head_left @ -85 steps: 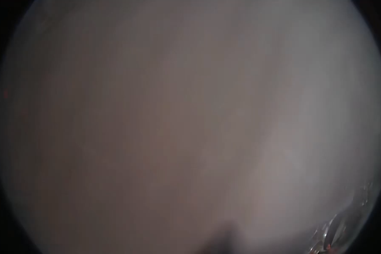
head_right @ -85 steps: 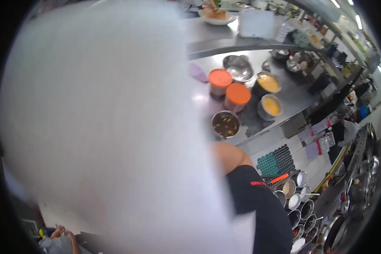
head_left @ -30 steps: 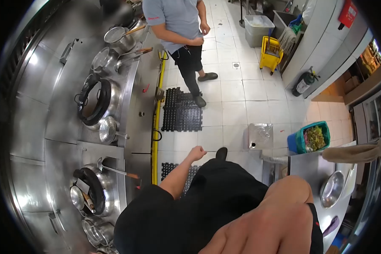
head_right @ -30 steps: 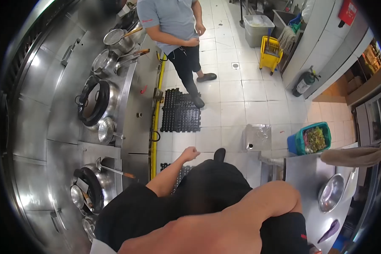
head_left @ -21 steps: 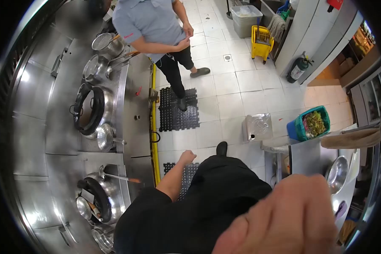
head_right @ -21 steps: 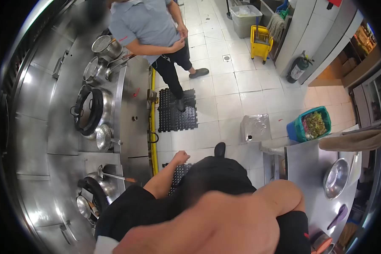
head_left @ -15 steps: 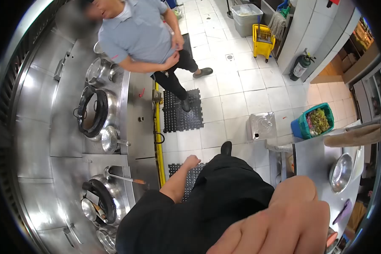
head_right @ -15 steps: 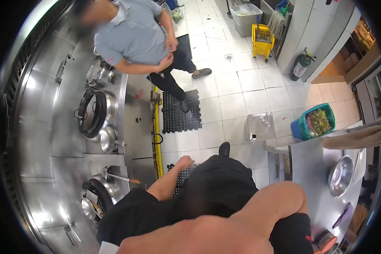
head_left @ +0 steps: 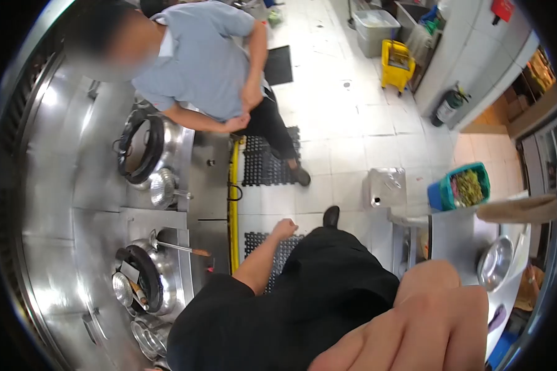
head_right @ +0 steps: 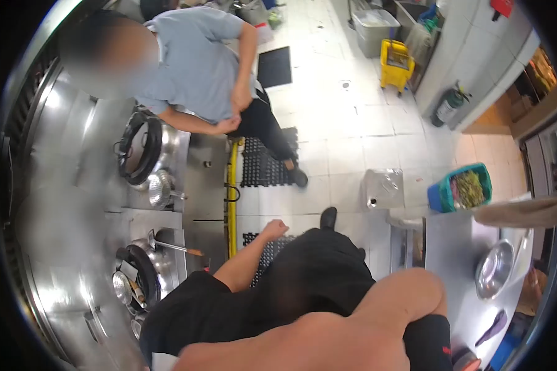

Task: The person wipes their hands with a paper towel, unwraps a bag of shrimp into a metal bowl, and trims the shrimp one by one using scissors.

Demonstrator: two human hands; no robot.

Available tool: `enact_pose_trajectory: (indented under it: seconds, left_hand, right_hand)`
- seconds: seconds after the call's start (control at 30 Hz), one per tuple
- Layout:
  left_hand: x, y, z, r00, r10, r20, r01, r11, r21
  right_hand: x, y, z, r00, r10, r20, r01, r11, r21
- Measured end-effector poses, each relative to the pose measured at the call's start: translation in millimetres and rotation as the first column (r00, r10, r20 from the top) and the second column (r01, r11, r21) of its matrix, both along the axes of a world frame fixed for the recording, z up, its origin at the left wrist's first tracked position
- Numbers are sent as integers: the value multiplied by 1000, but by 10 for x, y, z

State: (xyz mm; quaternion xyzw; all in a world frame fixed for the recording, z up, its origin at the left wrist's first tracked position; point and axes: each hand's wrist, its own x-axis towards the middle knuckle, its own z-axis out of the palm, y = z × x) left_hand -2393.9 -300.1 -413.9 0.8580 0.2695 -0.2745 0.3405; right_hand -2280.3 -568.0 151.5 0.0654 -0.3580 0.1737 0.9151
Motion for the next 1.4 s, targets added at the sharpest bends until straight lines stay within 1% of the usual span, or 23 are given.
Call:
enact_pose_trajectory:
  seconds: [0.07, 0.13, 0.17, 0.2, 0.27, 0.3, 0.4, 0.43, 0.53, 0.63, 0.67, 0.77, 0.93, 1.0, 1.03, 1.07, 1.13, 1.17, 1.23, 1.27, 1.33, 1.37, 1.4]
  left_hand:
    - [-94, -58, -27, 999, -42, 7, 42, 999, -7]
    - [-57, -18, -43, 984, -64, -168, 51, 996, -77]
    - [-107, -18, -86, 988, -71, -136, 64, 996, -54]
    - [-178, -34, -72, 989, -68, -134, 62, 997, -47]
    - [-202, -92, -84, 987, -54, -154, 58, 998, 20]
    - [-149, -69, -90, 952, -91, -293, 73, 995, -71]
    - [-88, -166, -73, 971, -128, -204, 127, 992, -17]
    - [-68, -192, -86, 971, -190, -143, 195, 981, 20]
    - [157, -289, 58, 970, -180, -165, 167, 982, -88]
    - [295, -379, -177, 941, -308, 138, 302, 951, 62]
    - [348, -416, -123, 940, -310, 141, 306, 951, 50]
    - [708, -642, 114, 938, -344, 42, 344, 939, -9]
    - [882, -789, -148, 902, -404, 151, 410, 912, -11]
    - [927, -835, -319, 864, -492, 103, 494, 870, 14]
    - [928, -871, -322, 880, -471, 71, 473, 881, -23]
    - [652, -1026, -329, 879, -474, 45, 476, 878, -55]
    - [959, -957, -231, 856, -510, 92, 509, 860, 30]
    - [961, -1000, -120, 894, -441, 86, 443, 896, -15]
    - [1028, -1012, -65, 877, -475, 77, 476, 879, -1]
    - [981, -1018, -55, 866, -498, 56, 498, 867, 14]
    - [911, -984, -49, 893, -446, 66, 448, 894, -10]
    - [901, -967, -12, 886, -463, 26, 463, 886, 5]
    - [881, -923, -146, 870, -493, 13, 492, 870, 35]
  right_hand:
    - [-76, 2, 23, 998, 3, -69, -2, 1000, 9]
    - [-121, 24, 69, 985, -2, -173, 5, 1000, 21]
    - [-189, 32, 111, 962, 6, -274, 11, 998, 58]
    - [-94, 11, 41, 989, 6, -146, -5, 1000, 5]
    - [56, 0, -59, 1000, 1, -28, -2, 999, -51]
    - [122, -12, -100, 1000, -9, 11, 9, 998, -68]
    - [207, -67, -155, 998, -29, 57, 34, 996, -85]
    - [207, -102, -147, 998, -30, 54, 34, 996, -84]
    - [76, -201, -90, 999, -44, -12, 43, 997, -70]
    - [-27, -271, -48, 999, -35, 0, 35, 999, -22]
    - [-30, -297, -42, 999, -41, 1, 41, 999, -24]
    - [114, -307, -77, 995, -89, 55, 92, 994, -58]
    - [132, -520, -63, 986, -121, 118, 124, 992, -15]
    - [41, -599, -18, 986, -122, 116, 118, 992, 36]
    - [11, -621, -2, 985, -131, 110, 127, 991, 43]
    - [-20, -635, 2, 984, -138, 109, 132, 989, 59]
    - [-35, -664, 13, 979, -118, 165, 104, 990, 93]
    - [-56, -685, 9, 977, -115, 178, 99, 990, 97]
    - [-77, -711, 8, 976, -108, 189, 87, 990, 114]
    - [-100, -742, 4, 979, -100, 180, 79, 990, 120]
    - [-111, -763, 4, 981, -128, 143, 111, 986, 124]
    - [-134, -745, 7, 982, -133, 131, 116, 984, 131]
    - [-135, -736, 5, 984, -141, 113, 124, 982, 144]
